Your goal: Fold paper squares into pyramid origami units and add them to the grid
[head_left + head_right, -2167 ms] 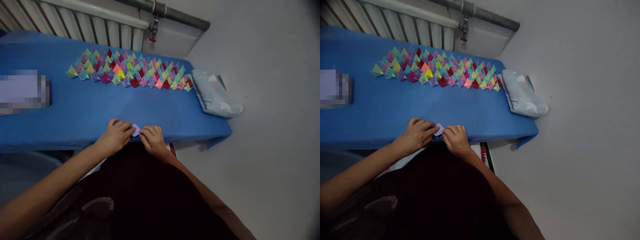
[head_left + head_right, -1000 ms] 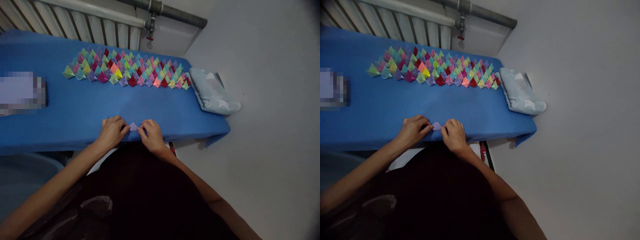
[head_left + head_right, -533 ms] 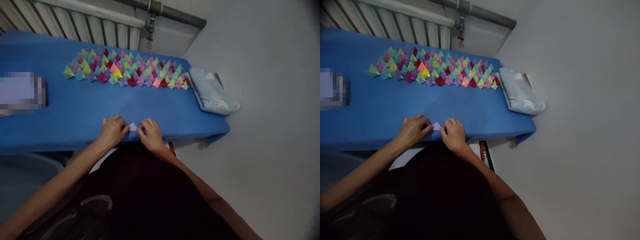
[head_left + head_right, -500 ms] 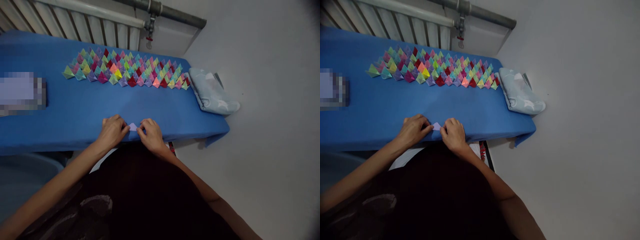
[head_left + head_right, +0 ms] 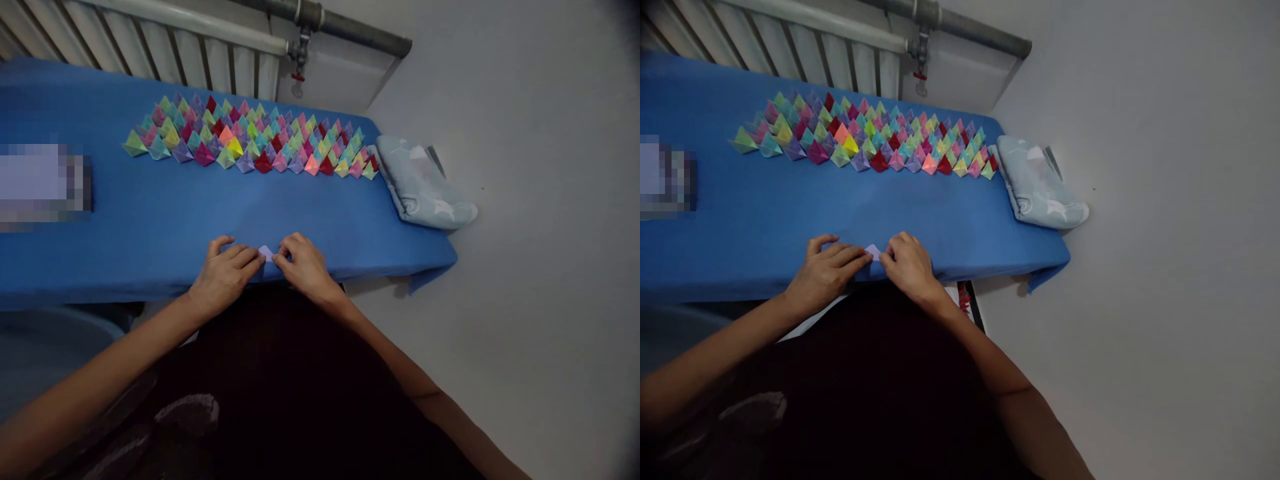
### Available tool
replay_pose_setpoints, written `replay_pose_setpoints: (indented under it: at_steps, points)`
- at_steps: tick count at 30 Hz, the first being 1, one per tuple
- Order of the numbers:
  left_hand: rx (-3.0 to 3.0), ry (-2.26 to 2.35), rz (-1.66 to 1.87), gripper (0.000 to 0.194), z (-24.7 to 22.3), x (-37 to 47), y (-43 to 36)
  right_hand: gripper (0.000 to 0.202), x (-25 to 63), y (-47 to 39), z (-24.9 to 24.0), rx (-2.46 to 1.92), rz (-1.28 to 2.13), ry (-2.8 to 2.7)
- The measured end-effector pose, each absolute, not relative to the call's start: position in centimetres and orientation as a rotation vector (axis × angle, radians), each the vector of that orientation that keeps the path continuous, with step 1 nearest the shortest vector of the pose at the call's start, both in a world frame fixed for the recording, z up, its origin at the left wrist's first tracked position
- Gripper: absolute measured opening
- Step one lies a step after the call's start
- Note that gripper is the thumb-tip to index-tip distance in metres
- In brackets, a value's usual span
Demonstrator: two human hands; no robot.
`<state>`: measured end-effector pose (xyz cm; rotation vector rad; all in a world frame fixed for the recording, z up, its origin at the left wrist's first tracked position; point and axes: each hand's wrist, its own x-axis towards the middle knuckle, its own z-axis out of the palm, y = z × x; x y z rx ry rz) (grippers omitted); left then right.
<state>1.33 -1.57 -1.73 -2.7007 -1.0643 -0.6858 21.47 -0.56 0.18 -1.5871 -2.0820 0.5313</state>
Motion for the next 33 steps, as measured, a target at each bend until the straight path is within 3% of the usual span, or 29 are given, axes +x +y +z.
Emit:
replay_pose_setpoints:
  at_steps: [11, 19, 33]
  points:
    - [-2.636, -0.997, -0.612, 0.038, -2.3, 1.1, -1.9, 0.007, 23.1, -0.9, -1.0, -1.452, 0.481, -2.03]
    - [-2.631, -0.983, -0.648, 0.037, -2.4, 0.8, -2.0, 0.033, 22.7, -3.1, -1.7, -1.248, 0.212, -2.403]
    - [-2.64, -0.925, -0.761, 0.036, -2.6, -1.0, -2.3, 0.035, 22.6, -3.1, -2.3, -1.293, 0.032, -2.452]
